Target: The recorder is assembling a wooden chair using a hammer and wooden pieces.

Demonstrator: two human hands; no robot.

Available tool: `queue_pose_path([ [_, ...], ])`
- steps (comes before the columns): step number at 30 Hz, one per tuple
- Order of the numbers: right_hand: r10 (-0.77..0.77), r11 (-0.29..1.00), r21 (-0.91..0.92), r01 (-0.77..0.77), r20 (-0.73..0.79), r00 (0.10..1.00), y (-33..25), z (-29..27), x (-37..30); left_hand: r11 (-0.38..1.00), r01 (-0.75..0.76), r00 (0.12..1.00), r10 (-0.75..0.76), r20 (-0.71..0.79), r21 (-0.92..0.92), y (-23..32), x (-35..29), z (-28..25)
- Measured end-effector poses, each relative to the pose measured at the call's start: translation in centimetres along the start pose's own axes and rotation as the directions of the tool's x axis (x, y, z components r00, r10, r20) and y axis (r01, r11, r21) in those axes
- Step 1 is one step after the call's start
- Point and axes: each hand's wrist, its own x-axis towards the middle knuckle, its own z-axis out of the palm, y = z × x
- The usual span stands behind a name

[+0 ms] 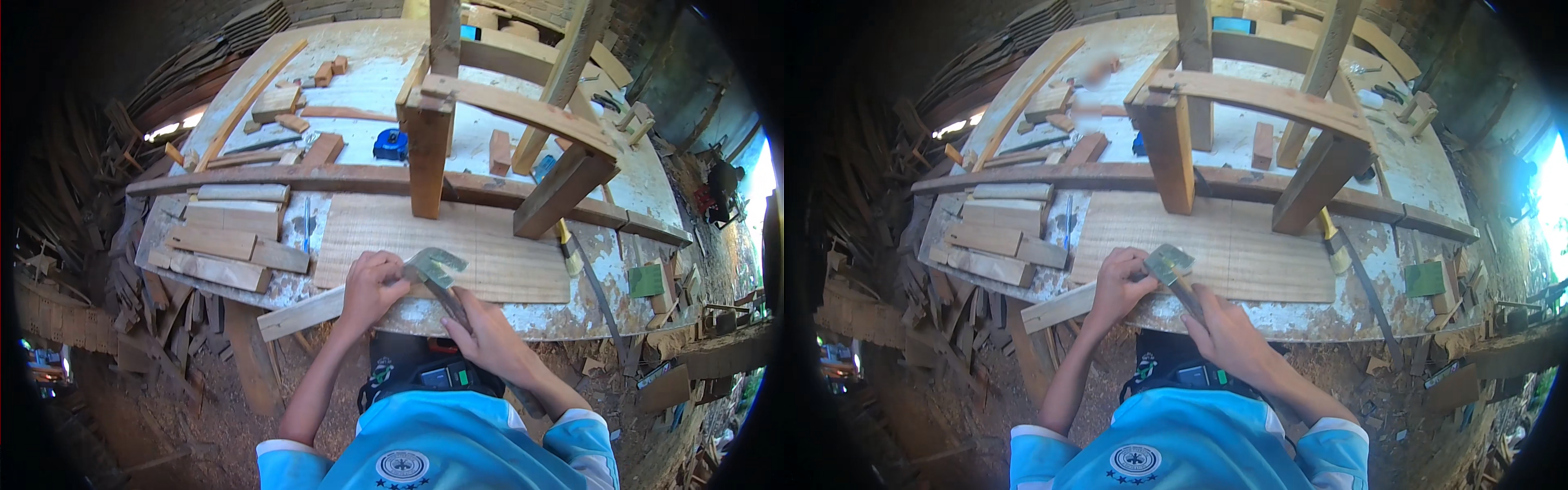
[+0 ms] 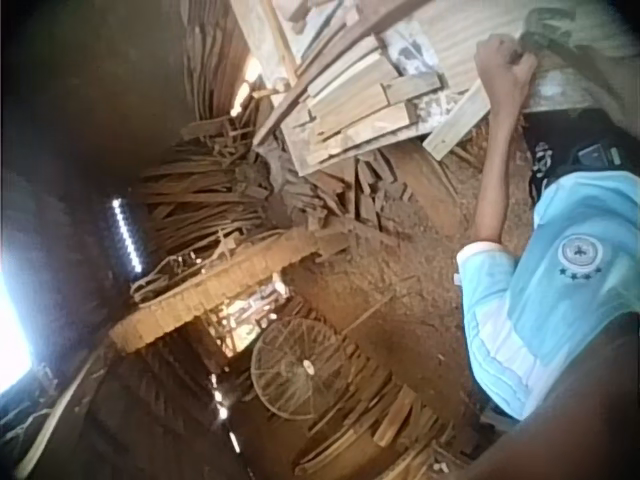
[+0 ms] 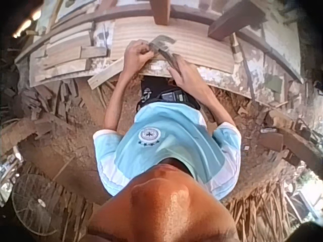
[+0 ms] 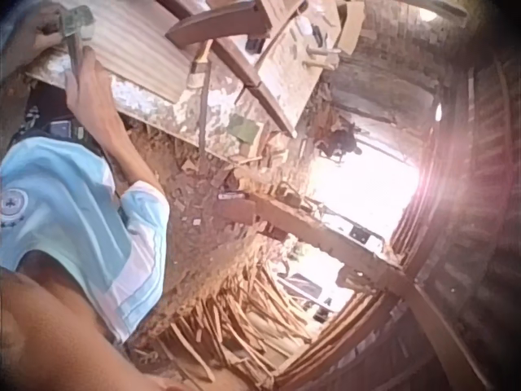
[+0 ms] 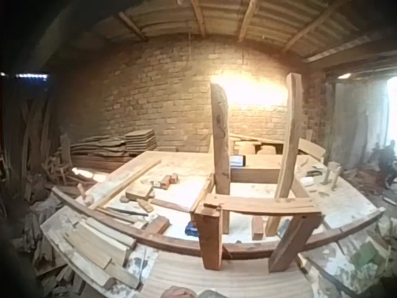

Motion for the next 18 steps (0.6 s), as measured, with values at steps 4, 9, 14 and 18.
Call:
queue_pose_path([
  [4, -0.027, 1.000, 0.002, 0.027, -0.037, 0.999, -1.0, -0.2, -0.4, 1.000, 0.026, 1.000, -0.026, -0.001, 0.008, 0.7, -0.1, -0.4],
  [9, 0.013, 0.999, 0.050, -0.015, 0.021, 1.000, 0.5, 0.5, -0.3, 1.000, 0.009, 1.000, -0.009, 0.014, -0.004, 0.6, -0.2, -0.4],
  [14, -0.014, 1.000, 0.005, 0.014, -0.037, 0.999, -1.1, -0.5, -0.8, 1.000, 0.001, 1.000, -0.001, 0.005, -0.006, 0.4, 0.0, -0.1],
  [18, 0.005, 0.999, -0.041, -0.007, -0.043, 0.999, -1.2, -0.1, -0.6, 1.000, -0.014, 1.000, 0.014, -0.004, 0.019, 0.3, 0.2, -0.4],
])
